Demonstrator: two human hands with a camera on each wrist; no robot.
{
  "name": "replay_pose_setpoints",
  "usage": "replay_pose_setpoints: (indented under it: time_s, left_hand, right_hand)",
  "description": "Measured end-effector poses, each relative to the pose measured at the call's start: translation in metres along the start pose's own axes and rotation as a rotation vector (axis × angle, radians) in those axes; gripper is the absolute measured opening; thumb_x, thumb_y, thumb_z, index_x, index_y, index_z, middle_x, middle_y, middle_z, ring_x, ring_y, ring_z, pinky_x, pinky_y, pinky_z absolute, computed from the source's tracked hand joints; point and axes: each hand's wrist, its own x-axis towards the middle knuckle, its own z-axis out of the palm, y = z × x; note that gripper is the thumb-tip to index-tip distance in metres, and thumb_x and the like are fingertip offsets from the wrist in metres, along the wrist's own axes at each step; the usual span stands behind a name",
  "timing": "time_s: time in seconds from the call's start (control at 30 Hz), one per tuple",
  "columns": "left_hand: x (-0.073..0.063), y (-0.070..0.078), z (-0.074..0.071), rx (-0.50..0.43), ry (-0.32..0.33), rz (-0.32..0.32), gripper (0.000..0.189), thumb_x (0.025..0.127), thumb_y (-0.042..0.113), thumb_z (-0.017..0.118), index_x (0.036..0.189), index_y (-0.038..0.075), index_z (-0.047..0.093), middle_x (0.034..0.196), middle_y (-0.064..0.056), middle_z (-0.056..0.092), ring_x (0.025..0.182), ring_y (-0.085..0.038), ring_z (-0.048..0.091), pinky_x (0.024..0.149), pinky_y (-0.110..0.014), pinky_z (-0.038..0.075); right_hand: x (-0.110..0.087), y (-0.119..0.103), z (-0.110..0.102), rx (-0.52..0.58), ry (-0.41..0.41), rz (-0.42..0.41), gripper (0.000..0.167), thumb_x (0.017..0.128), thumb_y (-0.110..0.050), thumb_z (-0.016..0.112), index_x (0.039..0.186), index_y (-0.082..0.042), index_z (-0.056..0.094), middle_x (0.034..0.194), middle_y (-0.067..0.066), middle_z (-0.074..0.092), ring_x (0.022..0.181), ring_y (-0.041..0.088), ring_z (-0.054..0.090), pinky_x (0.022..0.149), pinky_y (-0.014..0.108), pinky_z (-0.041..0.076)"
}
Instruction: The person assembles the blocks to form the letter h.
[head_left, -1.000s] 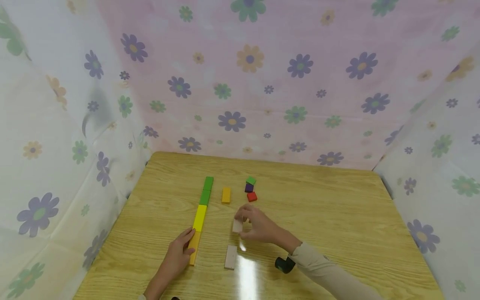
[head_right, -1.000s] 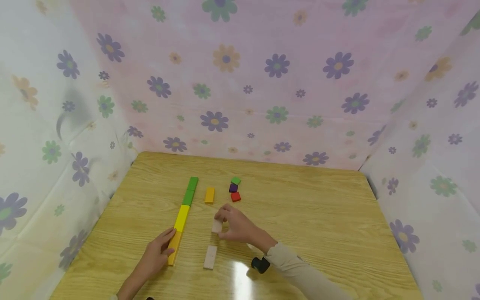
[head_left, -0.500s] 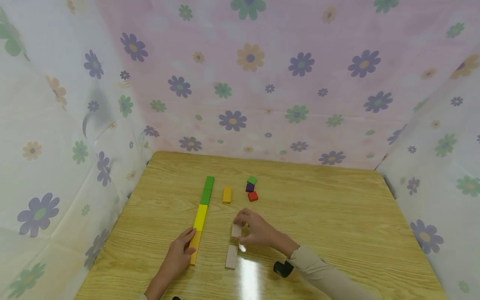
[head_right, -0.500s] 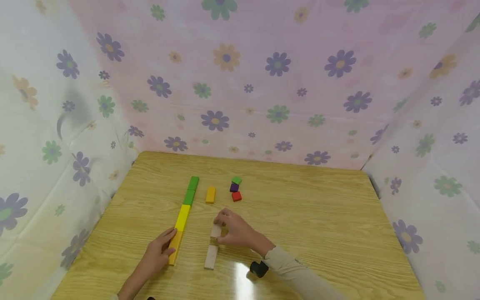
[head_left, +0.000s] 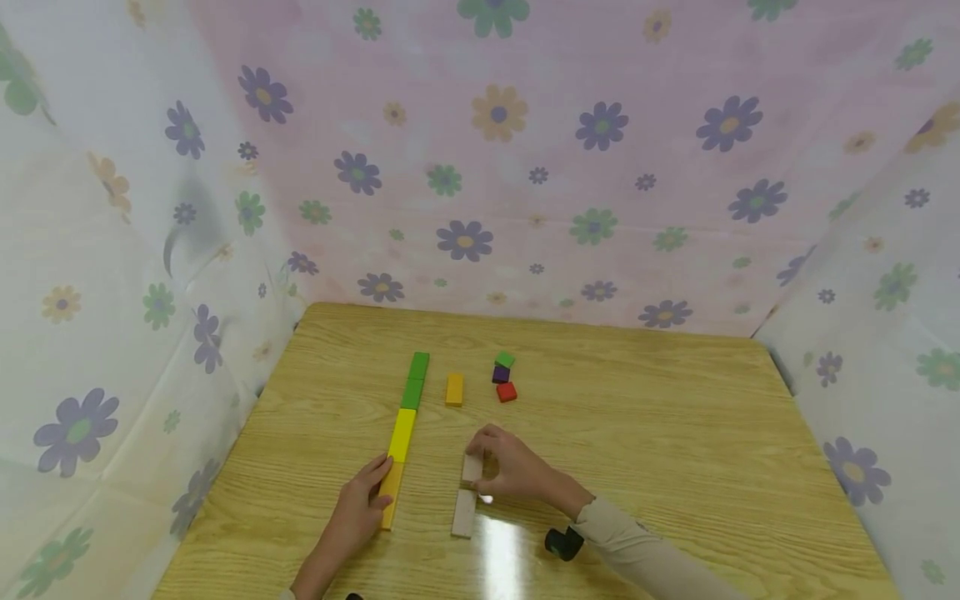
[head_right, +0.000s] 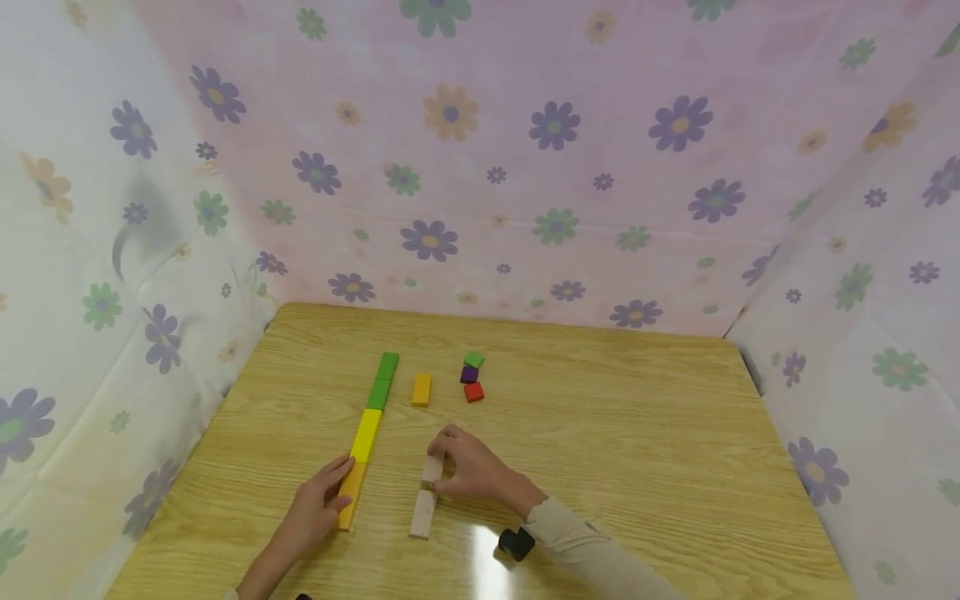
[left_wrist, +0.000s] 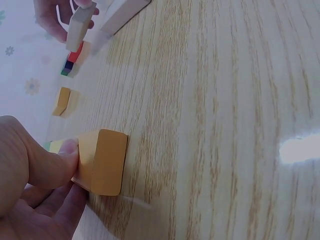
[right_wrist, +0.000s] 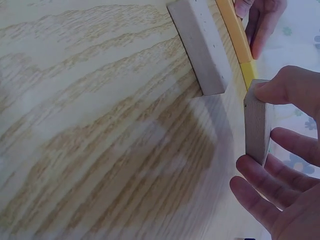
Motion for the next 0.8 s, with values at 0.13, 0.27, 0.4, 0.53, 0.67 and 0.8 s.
replay_pose_setpoints:
  time_s: [0.13,0.27,0.4,0.53,0.67,0.8]
  left_hand:
    - [-0.0003,0.0009,-0.0006,-0.001,0.0,0.001,0.059,0.08,-0.019,0.06,0.136,-0.008,0.044,0.144,-0.023,0.037,0.127,-0.04,0.041,0.093,-0.038,0.046]
    - [-0.0008,0.001,-0.0007,-0.005,0.004,0.004,0.059,0.08,-0.019,0.06,0.136,-0.008,0.044,0.144,-0.023,0.037,0.127,-0.04,0.041,0.093,-0.038,0.047]
    - [-0.0017,0.0014,0.0001,-0.002,0.006,0.009,0.059,0.08,-0.019,0.06,0.136,-0.008,0.044,0.144,-0.023,0.037,0.126,-0.04,0.042,0.092,-0.037,0.047]
    - [-0.0029,0.0024,0.0002,0.013,0.008,0.027,0.058,0.08,-0.019,0.061,0.135,-0.009,0.045,0.143,-0.025,0.038,0.125,-0.041,0.043,0.091,-0.038,0.048]
    - [-0.0033,0.0026,0.0002,0.021,0.015,0.036,0.058,0.08,-0.019,0.061,0.134,-0.009,0.046,0.142,-0.024,0.04,0.124,-0.041,0.044,0.09,-0.038,0.049]
    - [-0.0036,0.0025,0.0,0.034,0.017,0.04,0.057,0.08,-0.018,0.062,0.134,-0.009,0.046,0.142,-0.024,0.04,0.124,-0.041,0.044,0.091,-0.039,0.048]
  right_hand:
    - [-0.0009,0.0026,0.0037,-0.001,0.002,0.008,0.037,0.08,-0.024,0.073,0.113,-0.013,0.062,0.114,-0.003,0.051,0.098,0.012,0.051,0.082,0.025,0.049]
    - [-0.001,0.005,0.0065,0.0,-0.003,0.01,0.036,0.08,-0.025,0.073,0.112,-0.013,0.061,0.115,-0.002,0.051,0.097,0.011,0.05,0.082,0.024,0.048]
    - [-0.0011,0.0069,0.0086,-0.006,0.003,-0.009,0.036,0.08,-0.026,0.074,0.111,-0.013,0.061,0.114,0.0,0.051,0.095,0.012,0.05,0.079,0.024,0.048]
    - [-0.0012,0.0082,0.0099,-0.003,0.005,-0.01,0.036,0.08,-0.026,0.074,0.111,-0.013,0.061,0.113,-0.001,0.052,0.092,0.013,0.05,0.078,0.023,0.047]
    - [-0.0005,0.008,0.0099,0.012,-0.008,0.004,0.036,0.08,-0.026,0.074,0.111,-0.013,0.062,0.112,-0.002,0.051,0.089,0.012,0.05,0.075,0.02,0.046]
    - [0.0,0.0066,0.0105,0.023,-0.02,0.011,0.036,0.079,-0.025,0.073,0.111,-0.011,0.062,0.111,-0.001,0.051,0.088,0.013,0.05,0.073,0.018,0.045]
